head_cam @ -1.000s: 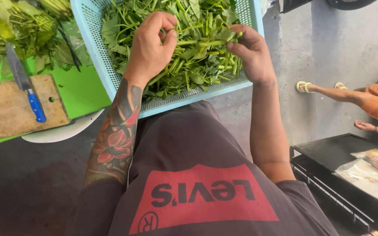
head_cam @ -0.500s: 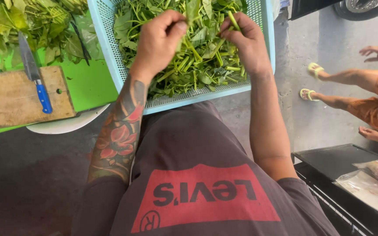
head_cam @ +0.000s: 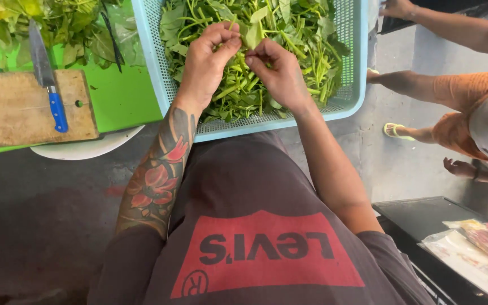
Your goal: The person is preparing leafy green vegetables by removing rubber bands, trimming stems with a knife, and sorting the greens into a blue basket. The person uses a knife to cut the stems and handles the vegetables by hand, placing the trimmed portions into the basket.
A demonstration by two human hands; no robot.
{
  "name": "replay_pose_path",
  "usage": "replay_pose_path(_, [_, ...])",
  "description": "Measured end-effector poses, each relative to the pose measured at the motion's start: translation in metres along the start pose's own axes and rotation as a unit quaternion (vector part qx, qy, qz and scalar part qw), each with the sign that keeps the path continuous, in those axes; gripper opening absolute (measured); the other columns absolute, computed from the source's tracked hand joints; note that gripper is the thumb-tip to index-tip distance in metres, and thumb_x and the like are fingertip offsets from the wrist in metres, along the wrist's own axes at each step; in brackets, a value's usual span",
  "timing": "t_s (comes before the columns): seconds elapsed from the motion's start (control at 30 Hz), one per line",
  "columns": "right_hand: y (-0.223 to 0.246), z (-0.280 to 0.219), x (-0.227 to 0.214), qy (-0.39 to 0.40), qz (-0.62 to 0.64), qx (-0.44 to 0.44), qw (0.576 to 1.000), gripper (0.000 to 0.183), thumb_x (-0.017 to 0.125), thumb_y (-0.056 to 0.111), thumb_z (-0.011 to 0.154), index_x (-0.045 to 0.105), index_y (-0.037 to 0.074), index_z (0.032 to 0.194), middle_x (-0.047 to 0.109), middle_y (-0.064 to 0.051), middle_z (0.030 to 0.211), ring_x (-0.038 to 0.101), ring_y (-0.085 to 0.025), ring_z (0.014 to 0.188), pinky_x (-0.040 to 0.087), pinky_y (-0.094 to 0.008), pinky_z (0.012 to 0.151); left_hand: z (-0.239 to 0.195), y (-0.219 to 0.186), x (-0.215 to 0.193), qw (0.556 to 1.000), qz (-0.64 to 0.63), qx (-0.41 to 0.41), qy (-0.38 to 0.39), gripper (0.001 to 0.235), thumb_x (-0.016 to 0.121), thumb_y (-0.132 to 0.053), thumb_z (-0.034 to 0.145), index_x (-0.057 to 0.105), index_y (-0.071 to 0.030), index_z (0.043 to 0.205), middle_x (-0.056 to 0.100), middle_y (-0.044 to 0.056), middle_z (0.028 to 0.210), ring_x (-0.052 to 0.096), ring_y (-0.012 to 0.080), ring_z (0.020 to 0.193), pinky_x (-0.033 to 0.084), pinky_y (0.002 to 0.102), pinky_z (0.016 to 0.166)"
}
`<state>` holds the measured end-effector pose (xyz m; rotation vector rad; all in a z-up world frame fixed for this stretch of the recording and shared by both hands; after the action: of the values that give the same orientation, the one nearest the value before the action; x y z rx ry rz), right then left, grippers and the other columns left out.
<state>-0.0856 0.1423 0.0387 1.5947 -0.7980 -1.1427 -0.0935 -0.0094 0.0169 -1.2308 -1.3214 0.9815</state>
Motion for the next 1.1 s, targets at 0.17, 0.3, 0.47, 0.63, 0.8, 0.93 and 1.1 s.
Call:
replay_pose_path(0.17, [0.006, 0.002, 0.013, 0.012, -0.058, -0.045, 0.997, 0.038, 0.064, 0.011, 0.105, 0.042, 0.015, 0.136, 0.042, -0.009, 0.140, 0.051, -0.026, 0.123, 0.054, -0.037, 0.089, -0.005, 0.009, -0.012, 0.998, -0.060, -0.014, -0.003, 0.011, 0.065, -0.017, 0.100, 0.071, -0.008, 0.097, 0.053, 0.017, 0.145, 0.047, 0.0292, 0.144, 0.045, 0.045, 0.120])
replay_pose_path(0.3, [-0.002, 0.015, 0.030, 0.084, -0.016, 0.016, 0.996, 0.040, 0.060, 0.013, 0.106, 0.044, 0.005, 0.142, 0.057, -0.007, 0.105, 0.054, -0.016, 0.088, 0.050, -0.028, 0.078, -0.011, -0.001, -0.006, 0.986, -0.162, -0.033, 0.026, 0.013, 0.061, -0.019, 0.100, 0.069, -0.010, 0.096, 0.071, 0.008, 0.115, 0.063, 0.0215, 0.118, 0.045, 0.043, 0.116])
replay_pose_path(0.47, [-0.013, 0.015, 0.036, 0.082, 0.131, 0.062, 0.986, 0.031, 0.062, 0.007, 0.105, 0.048, 0.013, 0.133, 0.041, 0.004, 0.083, 0.043, -0.009, 0.077, 0.038, -0.023, 0.068, -0.010, 0.019, -0.021, 0.966, -0.247, -0.071, -0.003, 0.007, 0.061, -0.016, 0.100, 0.065, -0.013, 0.096, 0.061, -0.002, 0.091, 0.051, 0.0119, 0.082, 0.042, 0.028, 0.077])
replay_pose_path(0.63, [-0.013, 0.010, 0.046, 0.041, 0.168, 0.091, 0.981, 0.015, 0.062, 0.003, 0.102, 0.055, 0.008, 0.114, 0.057, -0.003, 0.094, 0.058, -0.012, 0.081, 0.058, -0.025, 0.077, -0.009, 0.020, -0.026, 0.976, -0.212, -0.049, -0.011, 0.006, 0.060, -0.013, 0.100, 0.063, -0.010, 0.095, 0.034, 0.025, 0.163, 0.027, 0.0362, 0.157, 0.023, 0.047, 0.128])
replay_pose_path(0.8, [-0.040, -0.002, 0.059, -0.002, 0.174, 0.059, 0.983, 0.013, 0.057, 0.005, 0.103, 0.053, 0.006, 0.116, 0.059, -0.008, 0.105, 0.070, -0.021, 0.088, 0.063, -0.031, 0.081, -0.022, -0.005, -0.049, 0.988, 0.105, 0.071, -0.089, 0.020, 0.047, -0.003, 0.105, 0.057, -0.001, 0.123, 0.054, 0.017, 0.125, 0.060, 0.0283, 0.113, 0.056, 0.038, 0.100])
replay_pose_path(0.93, [-0.018, -0.017, 0.074, -0.015, 0.197, 0.075, 0.977, 0.014, 0.051, 0.008, 0.106, 0.049, 0.006, 0.120, 0.054, -0.009, 0.111, 0.075, -0.021, 0.088, 0.061, -0.028, 0.075, -0.042, -0.016, -0.037, 0.999, 0.025, 0.004, -0.031, 0.012, 0.040, -0.007, 0.109, 0.050, -0.013, 0.106, 0.073, 0.007, 0.108, 0.061, 0.0117, 0.084, 0.045, 0.024, 0.065])
replay_pose_path(1.1, [-0.016, -0.033, 0.090, 0.010, 0.340, 0.061, 0.938, 0.046, 0.069, 0.000, 0.099, 0.045, 0.009, 0.136, 0.057, -0.007, 0.111, 0.059, -0.010, 0.090, 0.055, -0.025, 0.082, -0.055, 0.009, -0.035, 0.967, -0.237, -0.089, -0.029, 0.009, 0.042, -0.012, 0.111, 0.046, -0.014, 0.103, 0.059, 0.007, 0.084, 0.060, 0.0151, 0.071, 0.034, 0.019, 0.043])
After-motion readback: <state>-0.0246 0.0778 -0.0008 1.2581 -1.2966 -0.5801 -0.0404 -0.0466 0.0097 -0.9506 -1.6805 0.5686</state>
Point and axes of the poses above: each hand's wrist, its own z-axis towards the middle knuckle, its own x-axis out of the palm, y = z × x, the point moved 8 cm from there along z, towards the middle knuckle
